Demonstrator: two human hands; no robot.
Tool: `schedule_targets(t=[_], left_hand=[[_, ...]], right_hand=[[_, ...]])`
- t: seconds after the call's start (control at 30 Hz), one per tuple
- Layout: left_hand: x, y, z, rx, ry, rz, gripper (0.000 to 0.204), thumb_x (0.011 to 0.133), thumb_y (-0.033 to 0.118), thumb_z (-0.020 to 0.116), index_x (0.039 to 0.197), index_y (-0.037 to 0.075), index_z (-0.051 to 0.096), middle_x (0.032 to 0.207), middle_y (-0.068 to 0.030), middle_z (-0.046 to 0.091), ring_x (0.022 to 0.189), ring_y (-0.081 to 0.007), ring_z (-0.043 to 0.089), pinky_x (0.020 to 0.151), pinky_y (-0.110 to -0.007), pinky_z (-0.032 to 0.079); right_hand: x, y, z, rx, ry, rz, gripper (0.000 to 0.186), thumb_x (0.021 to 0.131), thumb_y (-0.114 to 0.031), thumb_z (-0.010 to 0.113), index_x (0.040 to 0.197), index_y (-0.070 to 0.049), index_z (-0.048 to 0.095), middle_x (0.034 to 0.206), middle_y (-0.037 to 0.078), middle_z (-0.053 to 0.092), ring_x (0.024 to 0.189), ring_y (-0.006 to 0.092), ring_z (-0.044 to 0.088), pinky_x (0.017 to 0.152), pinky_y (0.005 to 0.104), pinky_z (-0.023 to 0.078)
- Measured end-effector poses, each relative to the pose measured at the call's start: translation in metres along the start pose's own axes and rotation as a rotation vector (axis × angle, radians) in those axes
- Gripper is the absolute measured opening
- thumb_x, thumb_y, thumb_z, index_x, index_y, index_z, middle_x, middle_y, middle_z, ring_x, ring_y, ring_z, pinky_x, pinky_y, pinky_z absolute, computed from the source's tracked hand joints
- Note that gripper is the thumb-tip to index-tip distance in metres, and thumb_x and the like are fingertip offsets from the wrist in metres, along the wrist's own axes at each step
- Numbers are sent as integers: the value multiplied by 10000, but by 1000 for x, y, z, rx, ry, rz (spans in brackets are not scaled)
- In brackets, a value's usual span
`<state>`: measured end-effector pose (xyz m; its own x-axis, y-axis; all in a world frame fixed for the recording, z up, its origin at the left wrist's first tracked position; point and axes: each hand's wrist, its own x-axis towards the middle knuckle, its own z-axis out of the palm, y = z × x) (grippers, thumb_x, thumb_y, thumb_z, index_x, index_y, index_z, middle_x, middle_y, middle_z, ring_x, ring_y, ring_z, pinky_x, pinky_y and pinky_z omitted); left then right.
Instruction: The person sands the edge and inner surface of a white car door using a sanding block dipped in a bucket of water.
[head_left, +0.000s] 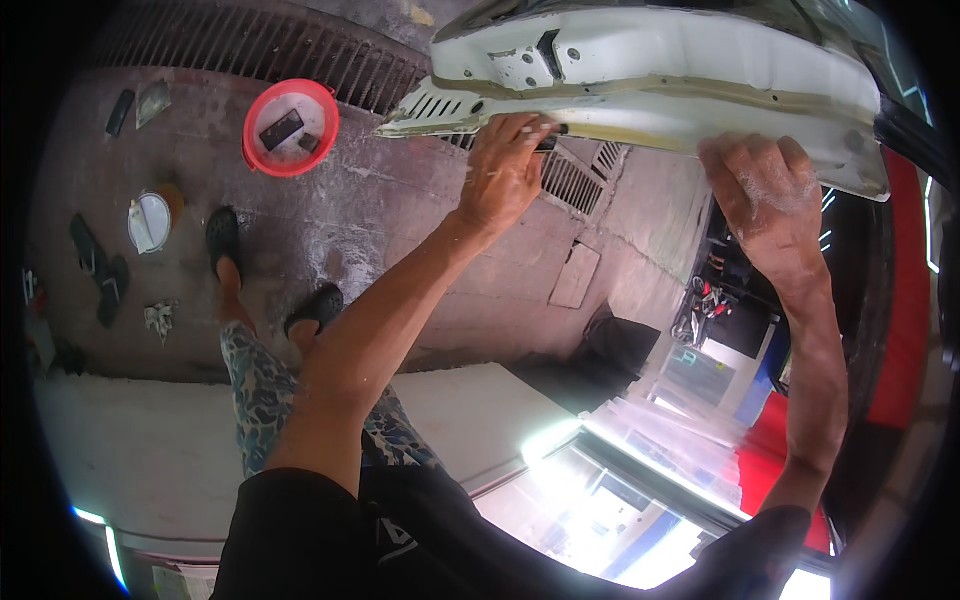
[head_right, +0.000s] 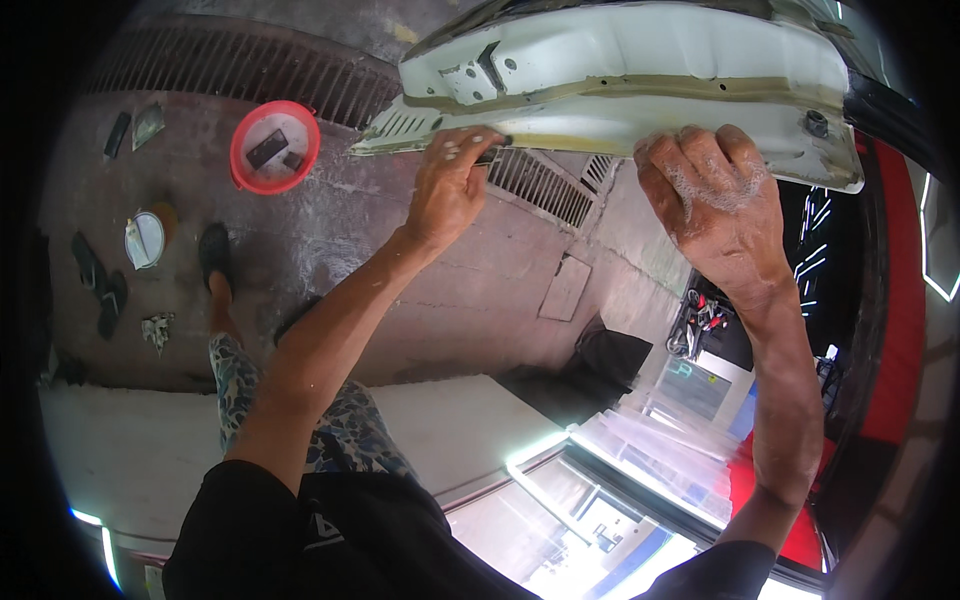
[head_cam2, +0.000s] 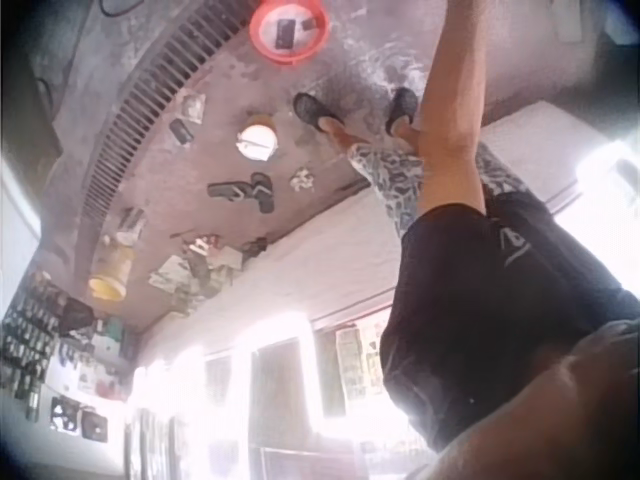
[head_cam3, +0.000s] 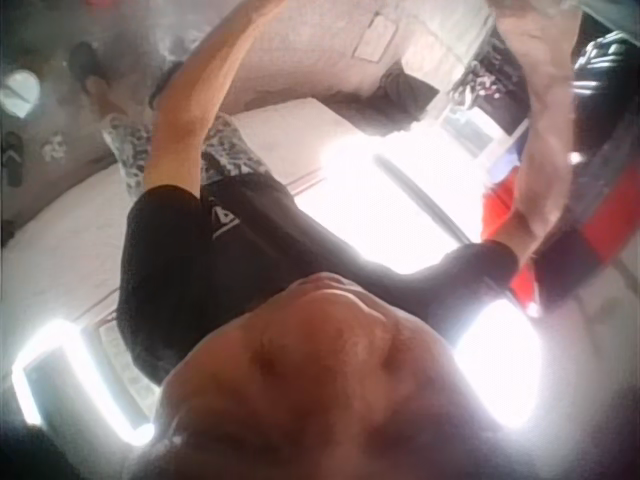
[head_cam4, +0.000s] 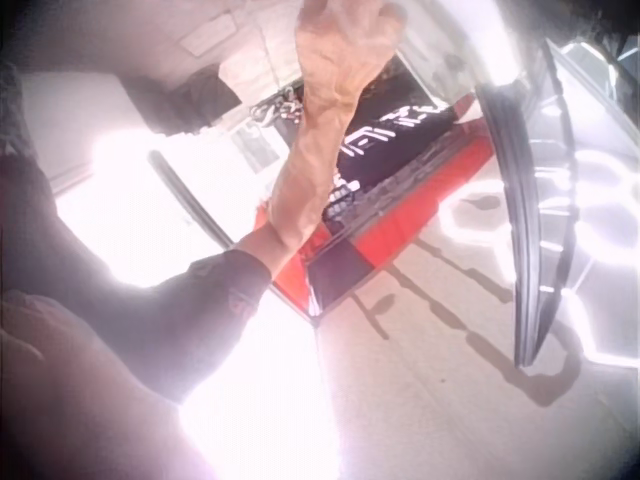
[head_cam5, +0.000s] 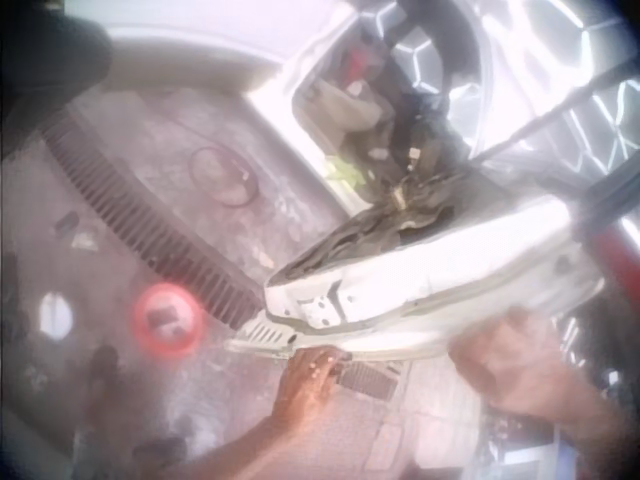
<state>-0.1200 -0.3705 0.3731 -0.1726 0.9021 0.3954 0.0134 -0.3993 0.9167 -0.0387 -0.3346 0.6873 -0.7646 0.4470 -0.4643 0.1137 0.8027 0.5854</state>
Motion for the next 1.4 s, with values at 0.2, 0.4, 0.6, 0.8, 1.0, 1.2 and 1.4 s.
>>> schedule_targets(t=[0.2, 0.4, 0.6, 0.8, 1.0, 1.2, 1.4], left_hand=[[27, 78, 33, -184, 101, 99, 552, 752, -171, 657, 1254, 58, 684, 1225, -98, 669, 1127, -283, 630, 990, -399, 563], [-2, 9, 11, -42, 61, 84, 567, 755, -142, 674, 1278, 74, 689, 1220, -121, 687, 1146, -276, 645, 994, -415, 535], [34, 108, 26, -174, 95, 88, 611, 748, -105, 712, 1326, 90, 671, 1231, -101, 692, 1163, -258, 635, 1015, -413, 511], [-12, 9, 10, 18, 19, 68, 603, 767, -151, 665, 1324, 80, 676, 1253, -83, 674, 1151, -279, 622, 995, -426, 495], [23, 84, 31, -142, 45, 115, 632, 781, -142, 634, 1368, 91, 661, 1275, -93, 628, 1165, -285, 587, 1031, -438, 461], [-8, 42, 28, 9, 39, 11, 600, 818, -153, 601, 1367, 80, 660, 1242, -95, 626, 1156, -286, 596, 1022, -416, 488], [11, 44, 25, -118, 82, 146, 614, 731, -155, 644, 1297, 78, 690, 1236, -102, 672, 1148, -318, 620, 995, -448, 462]], right_hand=[[-3, 0, 4, 10, 13, 36, 335, 676, -109, 755, 1007, -58, 760, 1083, -1, 638, 1018, 186, 606, 850, 369, 499], [1, 0, -3, 5, 15, -9, 321, 682, -102, 759, 997, -41, 753, 1093, 0, 648, 1019, 185, 609, 847, 373, 492], [-1, -2, -10, 42, 34, 9, 294, 715, -80, 765, 1005, -38, 741, 1081, 7, 642, 1013, 182, 614, 840, 373, 498], [-4, -4, 4, 50, -6, 55, 267, 776, -116, 790, 1022, -37, 723, 1019, 5, 611, 974, 197, 587, 828, 352, 510], [-11, -1, 12, 31, 116, 7, 193, 794, -180, 800, 946, -65, 769, 1010, -23, 621, 974, 180, 564, 853, 306, 496], [-15, -2, 6, 36, 112, 35, 156, 806, -208, 795, 900, -84, 788, 1005, -32, 618, 946, 159, 545, 840, 297, 485], [-5, -2, 3, 30, 148, 106, 256, 784, -187, 805, 992, -51, 742, 995, 1, 584, 935, 178, 547, 834, 305, 495]])
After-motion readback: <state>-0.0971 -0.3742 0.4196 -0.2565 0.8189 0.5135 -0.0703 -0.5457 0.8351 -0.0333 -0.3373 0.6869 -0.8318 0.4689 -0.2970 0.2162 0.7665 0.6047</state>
